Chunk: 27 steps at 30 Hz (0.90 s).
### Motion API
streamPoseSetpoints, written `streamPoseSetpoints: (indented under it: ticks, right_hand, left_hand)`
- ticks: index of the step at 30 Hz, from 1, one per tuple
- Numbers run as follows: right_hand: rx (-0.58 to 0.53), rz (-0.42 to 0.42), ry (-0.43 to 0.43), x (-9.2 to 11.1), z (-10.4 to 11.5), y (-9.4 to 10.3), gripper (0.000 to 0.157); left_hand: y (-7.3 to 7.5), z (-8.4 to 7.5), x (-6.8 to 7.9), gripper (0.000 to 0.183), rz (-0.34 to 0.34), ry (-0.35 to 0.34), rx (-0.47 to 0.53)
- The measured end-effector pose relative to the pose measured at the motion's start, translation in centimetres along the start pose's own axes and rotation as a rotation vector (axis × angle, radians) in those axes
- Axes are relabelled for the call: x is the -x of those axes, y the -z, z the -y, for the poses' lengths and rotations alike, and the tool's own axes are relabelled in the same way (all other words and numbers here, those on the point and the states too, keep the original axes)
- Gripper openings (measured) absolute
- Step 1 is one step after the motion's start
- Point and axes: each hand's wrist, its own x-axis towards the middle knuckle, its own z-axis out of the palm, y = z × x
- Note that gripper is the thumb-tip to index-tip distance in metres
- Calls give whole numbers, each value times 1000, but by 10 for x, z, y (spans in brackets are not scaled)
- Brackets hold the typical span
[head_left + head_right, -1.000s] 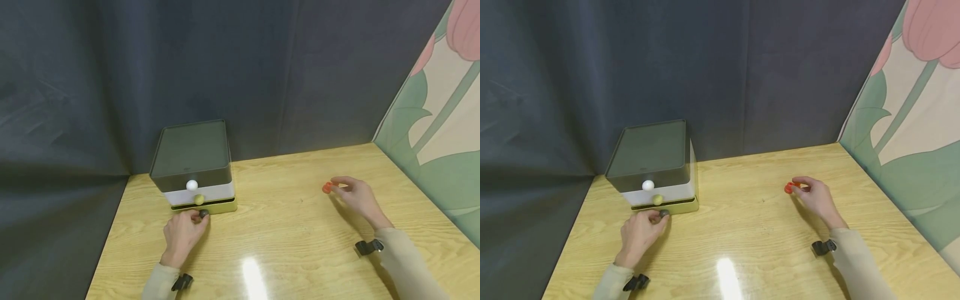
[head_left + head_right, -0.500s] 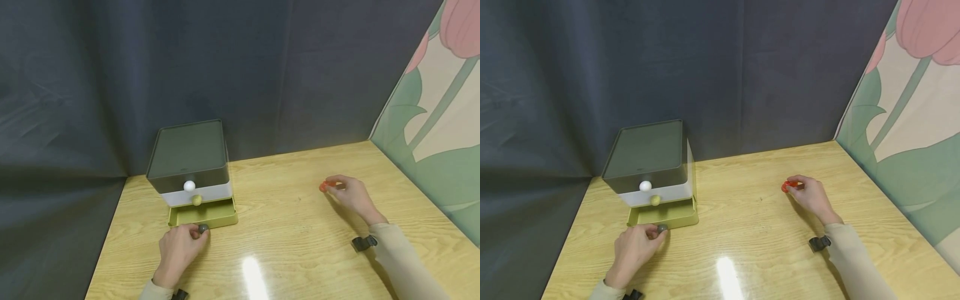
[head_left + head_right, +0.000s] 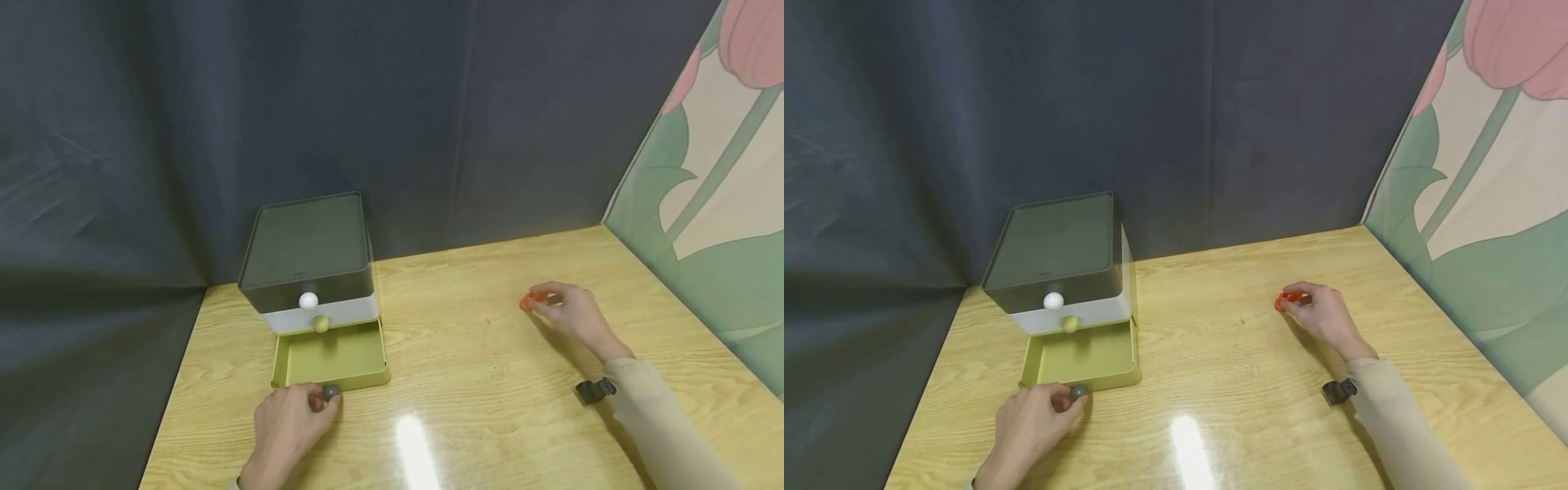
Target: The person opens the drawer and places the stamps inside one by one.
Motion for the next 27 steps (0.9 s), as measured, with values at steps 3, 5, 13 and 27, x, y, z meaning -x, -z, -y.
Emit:
streamPoseSetpoints:
  ticks: [3,5,13,27]
  right_hand:
    - [-6,7,-2,0,0,1,30]
    - [-11,10,1,0,0,0,30]
    - [14,-2,26,-1,-2,-1,27]
    - [8,0,2,1,-4,-4,28]
  left_hand:
    - [-1,1,3,16,11,8,8]
    - [-2,2,3,17,18,21,14]
    - [12,9,6,25,-39,70,89]
    - [15,61,-10,62,-194,133,400]
